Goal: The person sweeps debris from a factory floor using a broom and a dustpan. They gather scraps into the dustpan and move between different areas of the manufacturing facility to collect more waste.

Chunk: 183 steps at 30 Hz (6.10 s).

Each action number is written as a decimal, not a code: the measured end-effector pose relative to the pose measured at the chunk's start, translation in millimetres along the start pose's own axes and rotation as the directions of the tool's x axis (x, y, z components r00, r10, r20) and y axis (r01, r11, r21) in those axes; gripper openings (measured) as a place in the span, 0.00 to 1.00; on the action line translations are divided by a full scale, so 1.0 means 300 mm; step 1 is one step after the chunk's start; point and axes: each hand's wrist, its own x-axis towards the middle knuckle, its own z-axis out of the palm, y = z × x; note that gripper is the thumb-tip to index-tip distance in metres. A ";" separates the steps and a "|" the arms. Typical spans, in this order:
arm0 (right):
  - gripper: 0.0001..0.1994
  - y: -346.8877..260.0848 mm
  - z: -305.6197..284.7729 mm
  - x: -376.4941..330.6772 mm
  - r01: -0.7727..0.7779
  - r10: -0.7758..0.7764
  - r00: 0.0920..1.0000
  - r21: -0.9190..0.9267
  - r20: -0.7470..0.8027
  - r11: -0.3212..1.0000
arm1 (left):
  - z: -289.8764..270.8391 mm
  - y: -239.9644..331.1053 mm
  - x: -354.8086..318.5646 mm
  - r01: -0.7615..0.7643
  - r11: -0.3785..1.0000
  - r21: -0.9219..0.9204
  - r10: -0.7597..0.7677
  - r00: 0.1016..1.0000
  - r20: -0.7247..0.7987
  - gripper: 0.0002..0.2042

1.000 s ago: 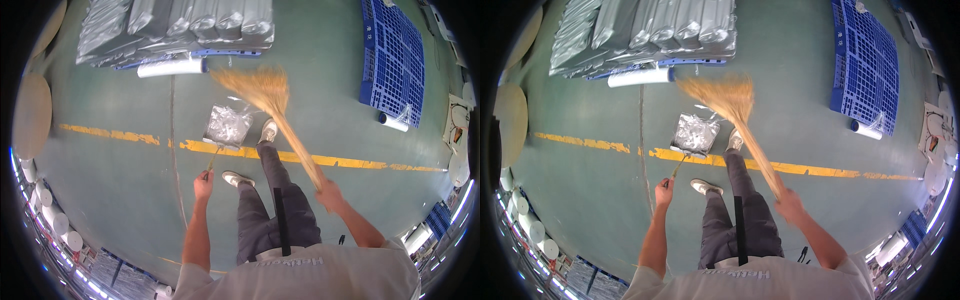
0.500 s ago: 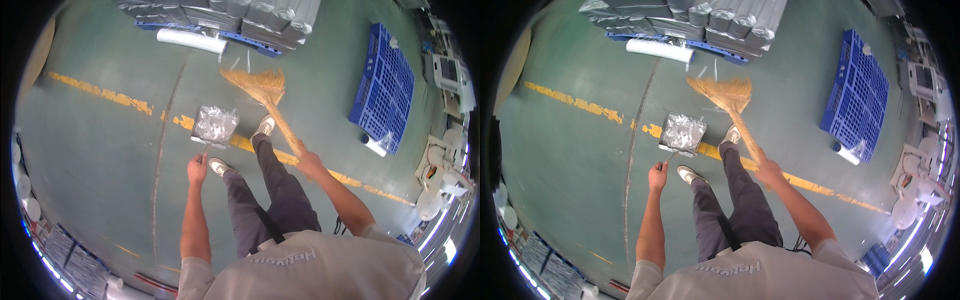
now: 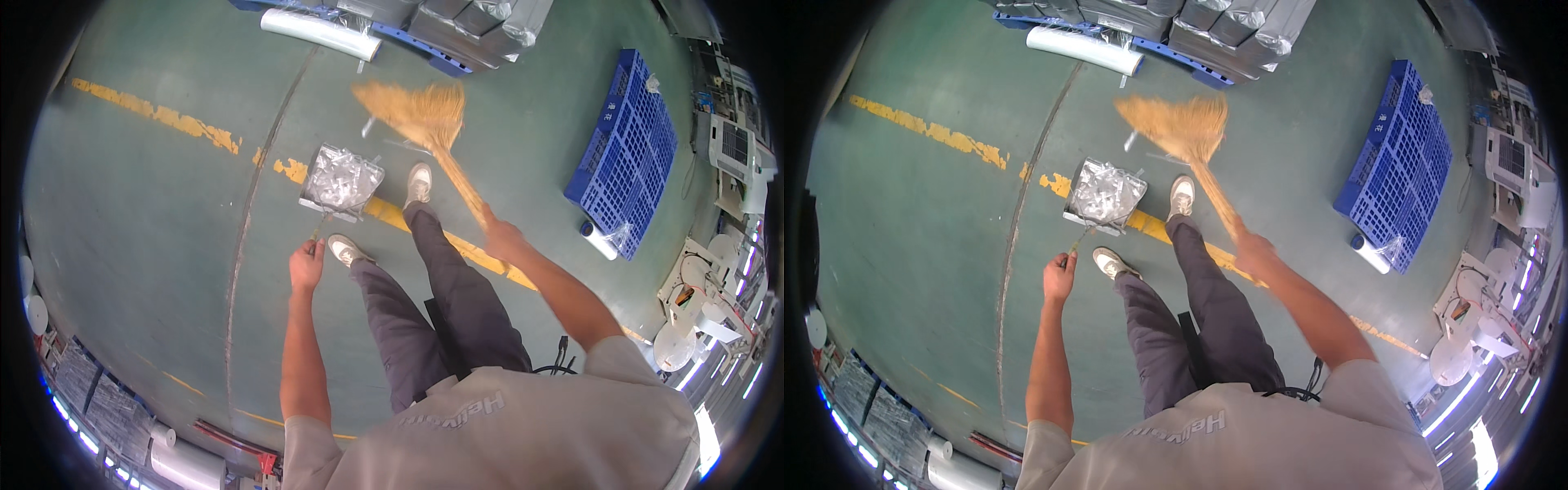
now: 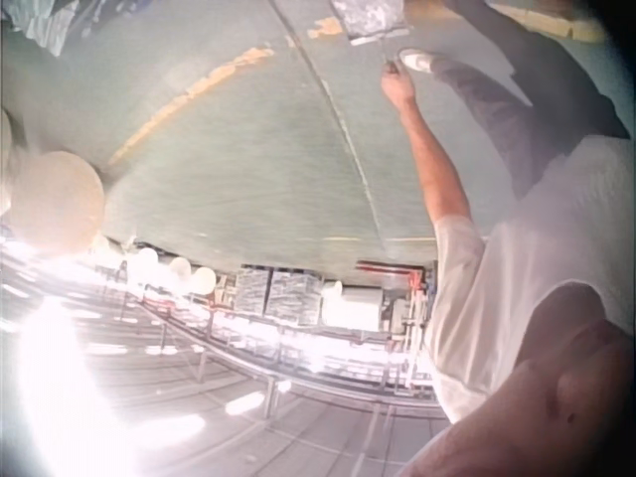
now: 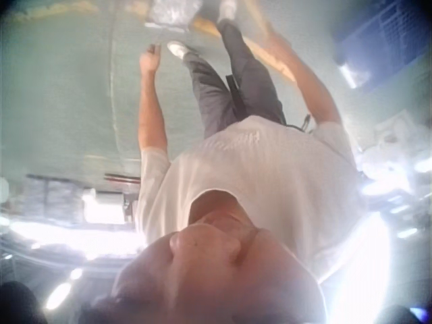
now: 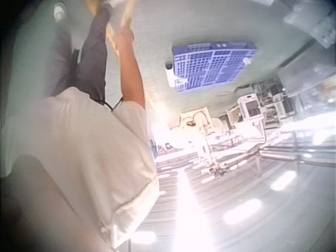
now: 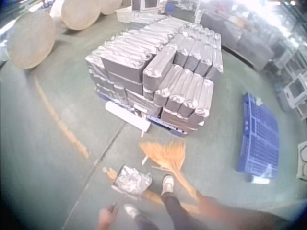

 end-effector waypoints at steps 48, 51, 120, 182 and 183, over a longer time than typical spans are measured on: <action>0.46 0.150 -0.058 -0.419 -0.119 0.082 0.989 0.338 0.120 0.934 | 0.041 -0.010 0.001 -0.073 0.996 -0.043 0.072 0.997 -0.026 0.19; 0.45 0.223 -0.043 -0.427 -0.092 0.078 0.996 0.409 0.050 0.908 | 0.019 -0.057 -0.025 -0.046 0.999 -0.018 0.046 0.999 -0.006 0.19; 0.43 -1.573 -1.270 -0.417 0.583 -0.548 0.797 -0.087 0.253 0.808 | -1.762 0.493 0.539 -0.089 0.975 -0.205 -0.002 0.913 -0.408 0.20; 0.42 -1.450 -7.059 2.195 -0.034 0.128 0.991 0.849 -0.039 0.527 | -2.387 6.413 5.482 -0.947 0.303 0.105 0.730 0.301 0.614 0.22; 0.42 -1.391 -7.181 2.255 -0.031 0.153 0.986 0.850 -0.059 0.526 | -2.331 6.567 5.539 -0.948 0.304 0.098 0.725 0.296 0.622 0.22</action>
